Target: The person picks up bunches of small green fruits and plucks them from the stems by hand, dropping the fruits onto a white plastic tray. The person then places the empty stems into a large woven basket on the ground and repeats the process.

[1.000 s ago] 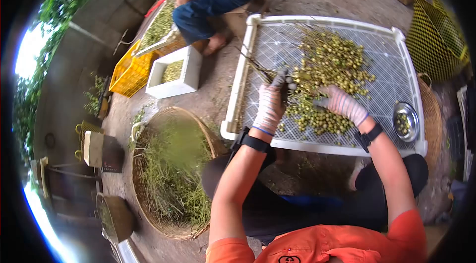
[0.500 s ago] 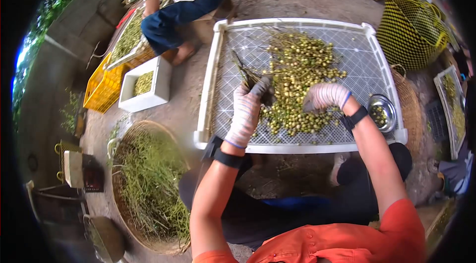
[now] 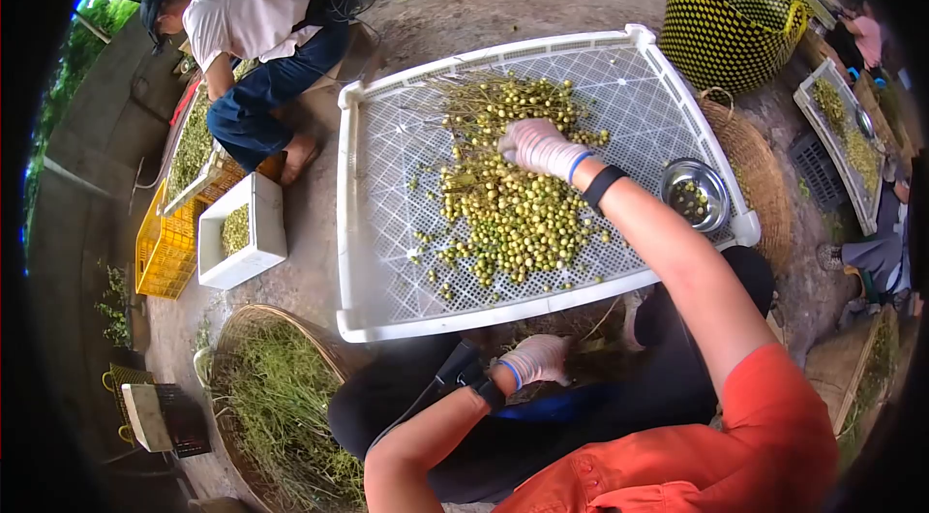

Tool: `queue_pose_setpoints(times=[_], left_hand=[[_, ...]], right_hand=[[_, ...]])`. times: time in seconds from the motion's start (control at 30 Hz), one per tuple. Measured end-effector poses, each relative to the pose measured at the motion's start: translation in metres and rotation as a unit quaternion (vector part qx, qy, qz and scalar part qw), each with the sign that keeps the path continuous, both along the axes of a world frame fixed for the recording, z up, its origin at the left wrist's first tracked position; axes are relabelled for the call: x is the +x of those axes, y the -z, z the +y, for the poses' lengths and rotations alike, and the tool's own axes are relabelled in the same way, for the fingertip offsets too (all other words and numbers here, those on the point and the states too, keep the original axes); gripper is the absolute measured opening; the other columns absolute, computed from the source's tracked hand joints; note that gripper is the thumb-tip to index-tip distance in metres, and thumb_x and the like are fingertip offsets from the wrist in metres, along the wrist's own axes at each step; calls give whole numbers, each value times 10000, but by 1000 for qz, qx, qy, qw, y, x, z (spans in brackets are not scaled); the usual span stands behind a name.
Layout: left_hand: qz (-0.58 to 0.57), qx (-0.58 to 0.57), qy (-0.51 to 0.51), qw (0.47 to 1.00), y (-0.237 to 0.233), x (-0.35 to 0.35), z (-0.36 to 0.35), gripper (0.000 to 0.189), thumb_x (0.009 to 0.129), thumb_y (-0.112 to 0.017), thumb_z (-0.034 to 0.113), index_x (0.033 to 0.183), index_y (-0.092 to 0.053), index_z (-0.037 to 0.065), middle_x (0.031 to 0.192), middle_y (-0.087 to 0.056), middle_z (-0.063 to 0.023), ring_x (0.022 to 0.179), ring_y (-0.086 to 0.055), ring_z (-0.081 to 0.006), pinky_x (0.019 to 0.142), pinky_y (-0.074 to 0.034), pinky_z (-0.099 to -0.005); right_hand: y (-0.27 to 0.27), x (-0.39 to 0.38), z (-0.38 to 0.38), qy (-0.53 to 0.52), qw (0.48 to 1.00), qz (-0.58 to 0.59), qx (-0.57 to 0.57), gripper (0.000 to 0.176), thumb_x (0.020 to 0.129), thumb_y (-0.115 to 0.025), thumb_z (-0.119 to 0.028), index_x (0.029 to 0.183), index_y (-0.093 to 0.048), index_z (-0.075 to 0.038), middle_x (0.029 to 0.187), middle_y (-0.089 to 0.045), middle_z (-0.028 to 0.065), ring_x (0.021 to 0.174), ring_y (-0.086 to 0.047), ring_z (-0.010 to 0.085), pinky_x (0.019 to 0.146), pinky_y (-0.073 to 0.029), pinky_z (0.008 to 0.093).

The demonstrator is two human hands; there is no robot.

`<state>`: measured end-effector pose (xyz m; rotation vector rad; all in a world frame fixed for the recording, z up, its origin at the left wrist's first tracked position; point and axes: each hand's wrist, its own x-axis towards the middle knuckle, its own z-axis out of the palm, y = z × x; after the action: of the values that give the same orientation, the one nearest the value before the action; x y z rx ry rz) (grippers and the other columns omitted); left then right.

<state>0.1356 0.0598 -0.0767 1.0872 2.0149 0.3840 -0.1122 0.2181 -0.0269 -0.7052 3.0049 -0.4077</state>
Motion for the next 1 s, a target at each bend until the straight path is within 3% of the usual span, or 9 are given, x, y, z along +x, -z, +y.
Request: queue_pose_setpoints(times=[0.1, 0.23, 0.37, 0.43, 0.47, 0.53, 0.63, 0.83, 1.0], left_hand=[[-28, -36, 11, 999, -8, -1, 3, 515, 603, -735, 352, 966, -615, 7, 827, -637, -190, 849, -597, -372, 714, -484, -436], [-6, -112, 83, 990, -46, -24, 9, 428, 583, -723, 358, 846, -655, 27, 795, -638, -178, 781, -617, -334, 692, -488, -414], [125, 15, -130, 983, -110, -58, -5, 280, 696, -644, 251, 906, -652, 67, 789, -643, -148, 744, -623, -318, 699, -494, -389], [255, 201, -381, 866, -109, -84, -12, 272, 791, -638, 274, 929, -612, 41, 809, -637, -170, 732, -622, -294, 668, -492, -340], [81, 443, -481, 752, -106, -99, -12, 334, 792, -673, 184, 1047, -559, 2, 889, -620, -127, 769, -588, -188, 692, -470, -275], [-14, 490, -536, 687, -156, -103, -13, 484, 804, -669, 140, 1187, -448, -56, 961, -540, -55, 806, -507, -104, 720, -439, -222], [-19, 586, -517, 623, -154, -114, -23, 290, 808, -650, 105, 1051, -561, -24, 889, -598, -50, 741, -532, -87, 665, -445, -207], [-54, 493, -576, 651, -141, -117, -40, 86, 794, -635, 83, 810, -645, -1, 722, -629, -22, 562, -474, -52, 512, -371, -188], [-38, 518, -571, 636, -139, -127, -56, 96, 782, -635, 79, 819, -651, -8, 682, -602, -9, 550, -471, -65, 514, -375, -199]], right_hand=[[-37, 8, 12, 11, 946, -41, -321, 177, 780, -659, -245, 839, -660, -78, 776, -656, 67, 714, -590, 164, 689, -457, 302], [-100, 29, 24, -3, 936, -63, -347, 256, 776, -682, -313, 915, -680, -98, 771, -657, 43, 744, -589, 113, 692, -459, 266], [-109, 48, 20, 0, 931, -63, -358, 291, 769, -693, -323, 956, -682, -100, 798, -656, 41, 780, -593, 103, 700, -464, 246], [-107, 60, 18, -20, 923, -65, -378, 292, 764, -694, -309, 958, -678, -92, 835, -657, 51, 802, -606, 131, 730, -474, 265], [-108, 68, 13, -50, 934, -42, -351, 279, 765, -690, -292, 956, -675, -89, 851, -657, 55, 812, -610, 146, 742, -478, 277], [-102, 74, 2, -110, 962, 45, -246, 229, 767, -676, -230, 929, -668, -69, 883, -656, 81, 832, -621, 186, 764, -484, 304], [-95, 93, -20, -82, 949, -68, -297, 223, 769, -655, -199, 930, -650, -45, 902, -653, 101, 855, -623, 238, 782, -481, 331], [-77, 92, -42, -81, 980, -76, -164, 468, 743, -677, -280, 1144, -533, -84, 1089, -591, 144, 1006, -562, 262, 837, -443, 360], [-52, 92, -48, -94, 942, -180, -266, 264, 844, -561, -285, 987, -603, -68, 811, -647, 95, 758, -620, 203, 701, -479, 322]])
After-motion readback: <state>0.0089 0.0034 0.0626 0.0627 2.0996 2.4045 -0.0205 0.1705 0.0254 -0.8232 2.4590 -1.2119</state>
